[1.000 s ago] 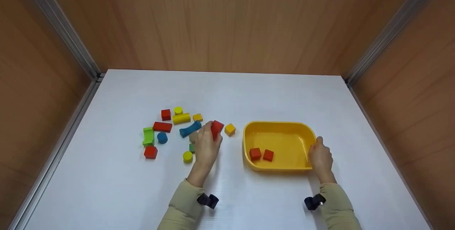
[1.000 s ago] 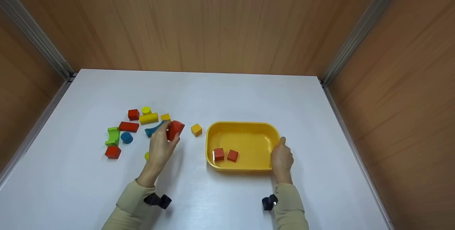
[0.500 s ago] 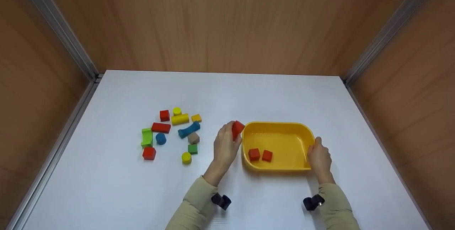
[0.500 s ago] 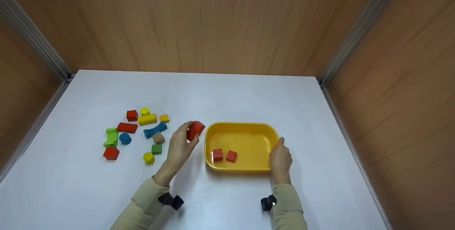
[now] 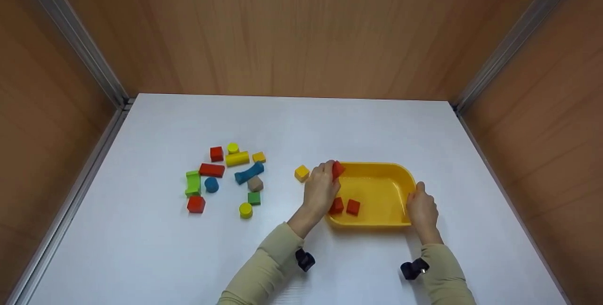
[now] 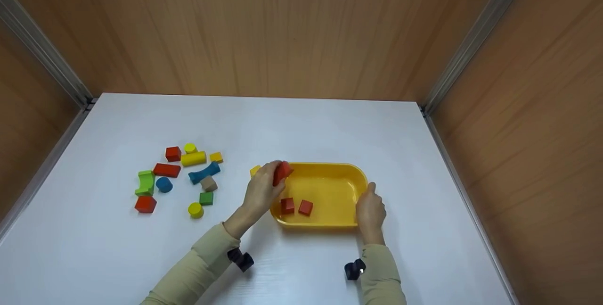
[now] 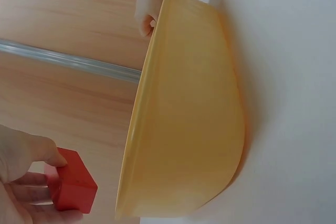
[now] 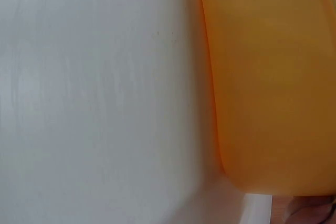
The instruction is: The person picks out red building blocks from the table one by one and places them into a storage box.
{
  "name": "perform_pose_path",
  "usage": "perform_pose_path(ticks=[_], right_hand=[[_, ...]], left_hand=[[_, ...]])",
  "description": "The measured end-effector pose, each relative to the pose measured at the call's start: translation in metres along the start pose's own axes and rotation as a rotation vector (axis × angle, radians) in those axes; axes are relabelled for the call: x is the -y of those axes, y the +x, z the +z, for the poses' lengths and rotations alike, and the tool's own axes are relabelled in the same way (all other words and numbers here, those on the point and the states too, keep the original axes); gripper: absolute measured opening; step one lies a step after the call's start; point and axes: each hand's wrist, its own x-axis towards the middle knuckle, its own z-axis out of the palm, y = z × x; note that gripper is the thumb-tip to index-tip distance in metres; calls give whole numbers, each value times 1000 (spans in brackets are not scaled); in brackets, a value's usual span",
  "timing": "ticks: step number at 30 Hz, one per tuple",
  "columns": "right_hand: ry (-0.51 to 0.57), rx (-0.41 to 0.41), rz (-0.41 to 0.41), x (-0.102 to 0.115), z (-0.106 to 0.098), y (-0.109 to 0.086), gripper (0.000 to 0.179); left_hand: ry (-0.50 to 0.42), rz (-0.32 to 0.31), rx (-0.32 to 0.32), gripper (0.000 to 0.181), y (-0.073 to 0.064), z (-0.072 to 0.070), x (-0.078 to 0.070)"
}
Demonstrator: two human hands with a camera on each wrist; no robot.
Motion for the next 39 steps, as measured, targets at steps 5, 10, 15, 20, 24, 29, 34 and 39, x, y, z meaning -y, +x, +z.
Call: perform_pose_path(ticks=[5,10,15,20,24,29,34,39], right_hand=[[5,-28,-22,-1,1,-1,11],[3,-33,-9,0,1,-2,12],[-1,-15,2,1,0,-2,13],[-1,-13,7,1,-1,-1,12],[-5,-7,13,2,-2,-1,13],[-16,-7,3,1,-1,-1,13],[-9,0,4,1,-1,-1,12],[-3,-3,11,2,-2,0,11]], left_hand=[[51,29,71,36,6,11,-3],[180,54,89,26,9,24,-5],[258,46,147,21,11,33,-5],[312,50,195,21,14,40,-6],[352,62,236,20,16,46,-7],[392,67,262,20,16,52,-5],[414,67,256,12,16,59,-1],[387,31,293,11,18,63,3]])
